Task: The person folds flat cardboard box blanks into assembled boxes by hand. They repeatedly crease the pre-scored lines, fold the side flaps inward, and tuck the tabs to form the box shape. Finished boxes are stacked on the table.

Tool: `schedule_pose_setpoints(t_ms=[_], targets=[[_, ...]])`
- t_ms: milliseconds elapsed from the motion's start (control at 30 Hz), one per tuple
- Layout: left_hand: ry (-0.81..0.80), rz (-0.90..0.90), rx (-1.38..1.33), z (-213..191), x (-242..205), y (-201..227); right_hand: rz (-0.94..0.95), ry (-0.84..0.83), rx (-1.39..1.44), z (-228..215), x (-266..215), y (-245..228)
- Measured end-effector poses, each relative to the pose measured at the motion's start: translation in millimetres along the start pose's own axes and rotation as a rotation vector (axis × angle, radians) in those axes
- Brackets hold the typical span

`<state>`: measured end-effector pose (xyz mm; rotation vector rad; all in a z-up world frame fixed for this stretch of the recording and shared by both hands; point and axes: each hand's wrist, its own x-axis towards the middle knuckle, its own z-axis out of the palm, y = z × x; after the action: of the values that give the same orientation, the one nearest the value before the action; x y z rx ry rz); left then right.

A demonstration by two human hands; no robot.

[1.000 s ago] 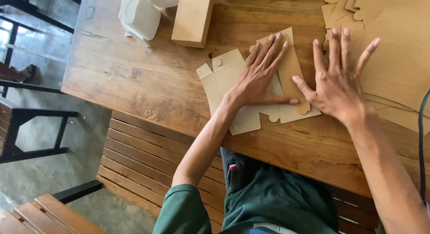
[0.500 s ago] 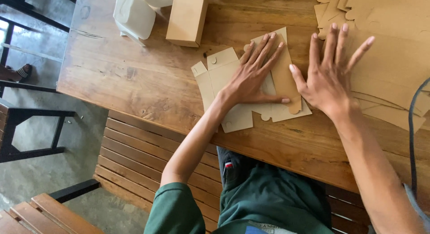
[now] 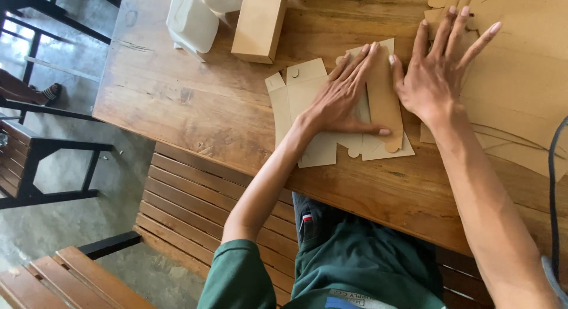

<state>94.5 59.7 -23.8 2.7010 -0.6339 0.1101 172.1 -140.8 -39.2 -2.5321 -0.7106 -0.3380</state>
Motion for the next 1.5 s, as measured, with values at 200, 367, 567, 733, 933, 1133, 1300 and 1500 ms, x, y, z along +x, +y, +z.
schedule_pose_setpoints(t_ms=[200,367,567,733,933,1133,1300,1500], targets=[[-0.074,0.000,0.242,3.2,1.0,-0.4,0.092,-0.146,0.052,-30.1,-17.4,-23.5],[-0.053,-0.005,0.201,1.3,1.9,-0.4,0.083,-0.184,0.089,-51.0,-37.2,-30.9],[-0.023,-0.003,0.168,2.6,1.7,0.6,0.044,-0.198,0.084,-69.5,-62.3,-37.1],[-0.035,-0.004,0.209,-0.1,0.8,0.3,0.015,-0.190,0.092,-65.2,-72.9,-34.2],[-0.074,-0.002,0.176,1.2,3.0,0.1,0.047,-0.202,0.093,-60.8,-55.4,-36.1],[-0.113,-0.021,0.270,-0.4,3.4,1.8,0.067,-0.232,0.090,-58.5,-31.6,-37.3],[-0.106,-0.019,0.252,-3.8,3.5,3.7,0.071,-0.224,0.066,-49.6,-11.3,-29.1],[-0.063,-0.007,0.213,-3.3,1.9,1.5,0.015,-0.098,0.072,-22.4,0.0,-14.0]])
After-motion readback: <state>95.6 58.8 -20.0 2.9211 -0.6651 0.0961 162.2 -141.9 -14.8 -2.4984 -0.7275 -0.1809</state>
